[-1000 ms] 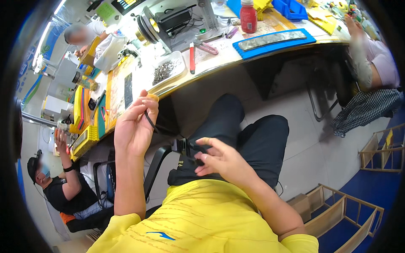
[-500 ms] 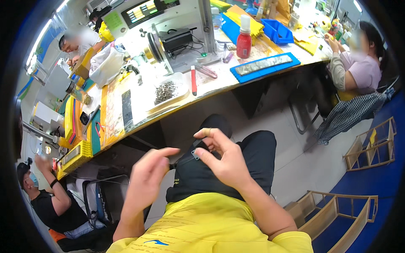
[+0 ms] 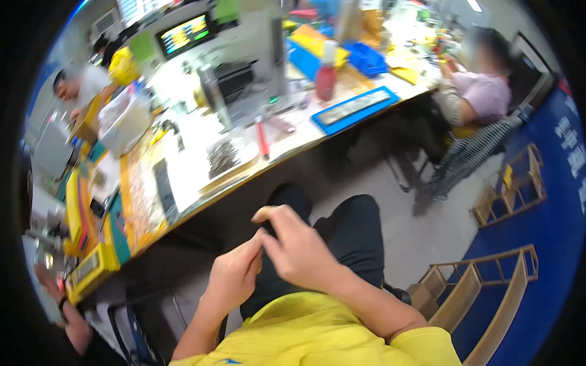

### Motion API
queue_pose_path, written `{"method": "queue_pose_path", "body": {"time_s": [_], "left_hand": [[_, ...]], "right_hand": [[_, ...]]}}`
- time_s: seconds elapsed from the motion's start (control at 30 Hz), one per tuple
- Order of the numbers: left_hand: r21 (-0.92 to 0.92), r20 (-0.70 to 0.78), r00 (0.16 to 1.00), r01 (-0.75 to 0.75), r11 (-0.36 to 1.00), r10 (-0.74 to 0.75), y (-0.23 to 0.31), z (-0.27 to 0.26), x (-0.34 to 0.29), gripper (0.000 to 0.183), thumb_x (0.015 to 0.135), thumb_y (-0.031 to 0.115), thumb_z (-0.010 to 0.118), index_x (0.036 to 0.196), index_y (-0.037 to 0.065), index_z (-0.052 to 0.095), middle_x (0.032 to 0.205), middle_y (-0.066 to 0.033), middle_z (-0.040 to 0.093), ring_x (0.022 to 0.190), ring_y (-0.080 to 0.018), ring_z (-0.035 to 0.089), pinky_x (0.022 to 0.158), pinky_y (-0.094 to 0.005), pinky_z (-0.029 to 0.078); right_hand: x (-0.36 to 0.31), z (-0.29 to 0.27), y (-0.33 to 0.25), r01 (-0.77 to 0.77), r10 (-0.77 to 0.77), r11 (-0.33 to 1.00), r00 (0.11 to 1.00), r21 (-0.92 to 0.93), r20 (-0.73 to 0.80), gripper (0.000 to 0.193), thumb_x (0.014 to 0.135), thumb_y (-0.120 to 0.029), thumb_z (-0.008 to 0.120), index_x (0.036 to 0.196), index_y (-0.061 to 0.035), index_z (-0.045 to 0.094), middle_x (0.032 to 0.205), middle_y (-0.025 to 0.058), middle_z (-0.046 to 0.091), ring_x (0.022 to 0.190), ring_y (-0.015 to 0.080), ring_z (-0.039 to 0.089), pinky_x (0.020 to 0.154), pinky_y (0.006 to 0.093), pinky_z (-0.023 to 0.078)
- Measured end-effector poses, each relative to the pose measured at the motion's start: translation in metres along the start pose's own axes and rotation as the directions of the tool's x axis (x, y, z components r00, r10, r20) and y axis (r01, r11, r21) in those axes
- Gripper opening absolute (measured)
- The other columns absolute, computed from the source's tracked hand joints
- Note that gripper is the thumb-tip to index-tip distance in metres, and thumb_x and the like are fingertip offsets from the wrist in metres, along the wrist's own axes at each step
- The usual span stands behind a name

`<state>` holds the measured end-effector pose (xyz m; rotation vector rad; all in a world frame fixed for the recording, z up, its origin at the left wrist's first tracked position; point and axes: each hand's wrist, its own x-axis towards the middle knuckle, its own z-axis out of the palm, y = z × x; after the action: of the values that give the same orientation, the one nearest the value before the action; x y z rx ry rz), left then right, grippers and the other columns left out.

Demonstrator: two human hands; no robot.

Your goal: Assembling small electronic or mechanical components using a benchtop machine and tweezers.

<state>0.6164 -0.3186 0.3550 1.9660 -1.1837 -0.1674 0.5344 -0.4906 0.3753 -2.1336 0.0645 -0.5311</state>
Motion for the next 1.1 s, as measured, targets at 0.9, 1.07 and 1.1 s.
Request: {"method": "queue_pose_path", "body": {"time_s": [0.9,1.07,1.1], "left_hand": [[-0.958,0.259,0.846,0.285,-0.016,-0.465,-0.019,0.031,0.038,0.04,0.109,0.005,0.051,0.148,0.003,0.058,0.099,-0.0091,0.071,0.061,-0.012,0.058,0.051,-0.0266,0.045],[-0.991,0.116,0.741,0.131,-0.027,-0.662,-0.006,0.039,0.035,0.055,0.107,-0.005,0.045,0.162,0.002,0.038,0.101,-0.0075,0.065,0.08,-0.0137,0.063,0.077,-0.0265,0.057],[-0.986,0.165,0.853,0.138,-0.091,-0.495,-0.043,0.046,0.024,0.057,0.106,-0.006,0.046,0.162,0.0,0.037,0.114,-0.0107,0.066,0.1,-0.0169,0.064,0.099,-0.0325,0.056]], "right_hand": [[-0.023,-0.01,0.056,-0.195,0.142,0.905,0.976,0.378,0.164,0.047,0.102,-0.021,0.072,0.138,-0.0021,0.048,0.114,0.0209,0.074,0.108,0.0362,0.074,0.099,0.0418,0.055],[-0.029,0.0,0.067,-0.188,0.066,0.892,0.954,0.412,0.293,0.033,0.102,-0.02,0.071,0.128,-0.0009,0.063,0.113,0.0175,0.074,0.101,0.0343,0.074,0.096,0.0393,0.056],[-0.03,-0.005,0.063,-0.234,0.096,0.884,0.938,0.405,0.332,0.029,0.102,-0.02,0.07,0.123,-0.0008,0.068,0.112,0.0167,0.074,0.099,0.0326,0.073,0.093,0.0387,0.056]]}}
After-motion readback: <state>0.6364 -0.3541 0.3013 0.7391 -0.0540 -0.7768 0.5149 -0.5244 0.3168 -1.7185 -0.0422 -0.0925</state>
